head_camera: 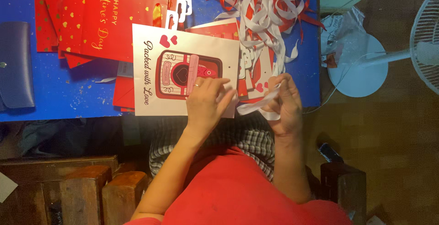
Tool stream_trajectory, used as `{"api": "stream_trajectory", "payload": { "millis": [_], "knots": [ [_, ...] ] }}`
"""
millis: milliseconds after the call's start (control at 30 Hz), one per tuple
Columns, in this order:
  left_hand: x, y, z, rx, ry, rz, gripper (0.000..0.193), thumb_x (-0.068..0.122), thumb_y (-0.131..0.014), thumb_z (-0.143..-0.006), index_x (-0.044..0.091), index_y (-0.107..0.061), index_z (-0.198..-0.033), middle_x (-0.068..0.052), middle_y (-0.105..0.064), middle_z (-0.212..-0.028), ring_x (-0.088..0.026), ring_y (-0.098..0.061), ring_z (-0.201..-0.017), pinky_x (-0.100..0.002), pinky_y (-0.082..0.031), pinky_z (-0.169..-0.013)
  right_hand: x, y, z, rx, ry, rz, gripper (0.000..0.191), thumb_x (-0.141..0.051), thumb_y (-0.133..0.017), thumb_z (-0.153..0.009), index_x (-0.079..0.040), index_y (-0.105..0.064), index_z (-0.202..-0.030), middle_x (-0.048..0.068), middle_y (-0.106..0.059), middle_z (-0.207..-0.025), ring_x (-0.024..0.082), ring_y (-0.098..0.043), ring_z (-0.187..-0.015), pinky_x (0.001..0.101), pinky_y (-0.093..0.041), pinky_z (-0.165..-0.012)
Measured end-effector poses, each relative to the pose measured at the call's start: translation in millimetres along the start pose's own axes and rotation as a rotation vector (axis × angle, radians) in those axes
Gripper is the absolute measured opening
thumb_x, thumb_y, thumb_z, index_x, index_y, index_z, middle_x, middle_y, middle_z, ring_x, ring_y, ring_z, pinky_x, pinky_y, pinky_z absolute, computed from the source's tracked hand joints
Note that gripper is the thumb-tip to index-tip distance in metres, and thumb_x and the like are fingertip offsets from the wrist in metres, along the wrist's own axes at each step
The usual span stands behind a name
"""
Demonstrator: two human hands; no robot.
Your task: The person sits at a table and attaches ribbons to red Valentine's Day gift bags. They thread ribbon through the bag's handle holes, pull it through, and tie it into a bow, working on one bag at a time and setting finished bags on a stack.
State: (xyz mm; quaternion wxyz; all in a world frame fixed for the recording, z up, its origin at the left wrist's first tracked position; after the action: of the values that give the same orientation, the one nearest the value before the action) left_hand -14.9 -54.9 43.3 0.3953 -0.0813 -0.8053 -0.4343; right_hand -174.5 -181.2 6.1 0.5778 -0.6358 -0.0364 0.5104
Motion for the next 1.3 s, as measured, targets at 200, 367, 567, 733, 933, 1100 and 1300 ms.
{"api": "stream_trajectory", "payload": {
  "millis": [200, 367, 567, 733, 933, 1100, 1300],
  "knots": [
    [7, -14, 0, -0.133, -0.030, -0.242, 0.079, 0.036, -0.087, -0.068, 0.008, -0.057, -0.136, -0.013, -0.056, -0.104, -0.033, -0.056, -0.096, -0.044, -0.049, -0.074, 18, -5, -3, 0.022, -0.038, 0.101, 0.014, -0.022, -0.061, -0.108, -0.007, -0.061, -0.107, -0.001, -0.056, -0.080, 0.001, -0.040, -0.054, 0.0191, -0.028, -0.045],
    [3, -4, -1, -0.112, 0.010, -0.029, 0.061, 0.030, -0.084, -0.077, 0.006, -0.060, -0.128, -0.014, -0.061, -0.103, -0.033, -0.058, -0.097, -0.044, -0.049, -0.080, 23, -1, -7, 0.105, -0.034, 0.246, 0.014, -0.017, -0.062, -0.106, -0.003, -0.061, -0.109, 0.008, -0.069, -0.093, 0.007, -0.066, -0.074, 0.0221, -0.048, -0.058],
    [-35, 6, 4, -0.283, 0.367, 0.410, 0.034, 0.023, -0.071, -0.090, 0.003, -0.072, -0.116, -0.010, -0.075, -0.089, -0.015, -0.071, -0.078, -0.031, -0.056, -0.072, 31, -14, -8, -0.037, -0.064, 0.246, 0.008, -0.009, -0.067, -0.100, -0.004, -0.065, -0.106, 0.011, -0.077, -0.092, 0.005, -0.064, -0.060, 0.0174, -0.046, -0.046],
    [-48, 14, 9, -0.253, 0.384, 0.458, 0.031, 0.019, -0.064, -0.097, 0.001, -0.074, -0.121, -0.011, -0.080, -0.094, -0.009, -0.071, -0.082, -0.026, -0.055, -0.074, 46, -33, -11, -0.072, 0.015, 0.613, 0.007, -0.002, -0.065, -0.102, -0.002, -0.069, -0.108, 0.007, -0.074, -0.092, 0.007, -0.067, -0.072, 0.0210, -0.051, -0.060],
    [-58, 7, 17, -0.245, 0.427, 0.584, 0.031, 0.016, -0.066, -0.097, -0.001, -0.073, -0.122, -0.006, -0.080, -0.095, -0.005, -0.067, -0.084, -0.023, -0.055, -0.073, 49, -55, -6, 0.018, 0.132, 1.226, 0.007, -0.007, -0.070, -0.095, -0.003, -0.074, -0.100, 0.006, -0.070, -0.074, 0.010, -0.061, -0.058, 0.0263, -0.045, -0.053],
    [-63, 2, 23, -0.256, 0.526, 0.577, 0.030, 0.015, -0.067, -0.096, 0.000, -0.076, -0.121, -0.008, -0.077, -0.084, -0.006, -0.062, -0.074, -0.025, -0.051, -0.065, 40, -70, -5, -0.072, 0.263, 1.389, 0.009, -0.010, -0.070, -0.093, -0.003, -0.073, -0.099, 0.007, -0.074, -0.085, 0.013, -0.071, -0.069, 0.0289, -0.053, -0.061],
    [-57, 6, 20, -0.223, 0.442, 0.599, 0.027, 0.016, -0.068, -0.094, -0.001, -0.075, -0.114, -0.006, -0.079, -0.088, -0.006, -0.070, -0.079, -0.023, -0.056, -0.072, 40, -67, -7, -0.103, 0.225, 1.427, 0.011, -0.012, -0.069, -0.094, -0.004, -0.073, -0.099, 0.008, -0.075, -0.085, 0.013, -0.071, -0.069, 0.0288, -0.053, -0.062]
  ]
}}
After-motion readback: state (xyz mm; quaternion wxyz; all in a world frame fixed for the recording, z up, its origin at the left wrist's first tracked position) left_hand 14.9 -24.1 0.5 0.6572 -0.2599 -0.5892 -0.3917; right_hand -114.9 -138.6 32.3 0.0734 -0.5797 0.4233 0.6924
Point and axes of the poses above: each hand's wrist, its own z-axis away from the middle knuckle, its own y-axis out of the back of the hand, x = y × z, the point moved 6 cm from there along -z, towards the middle knuckle
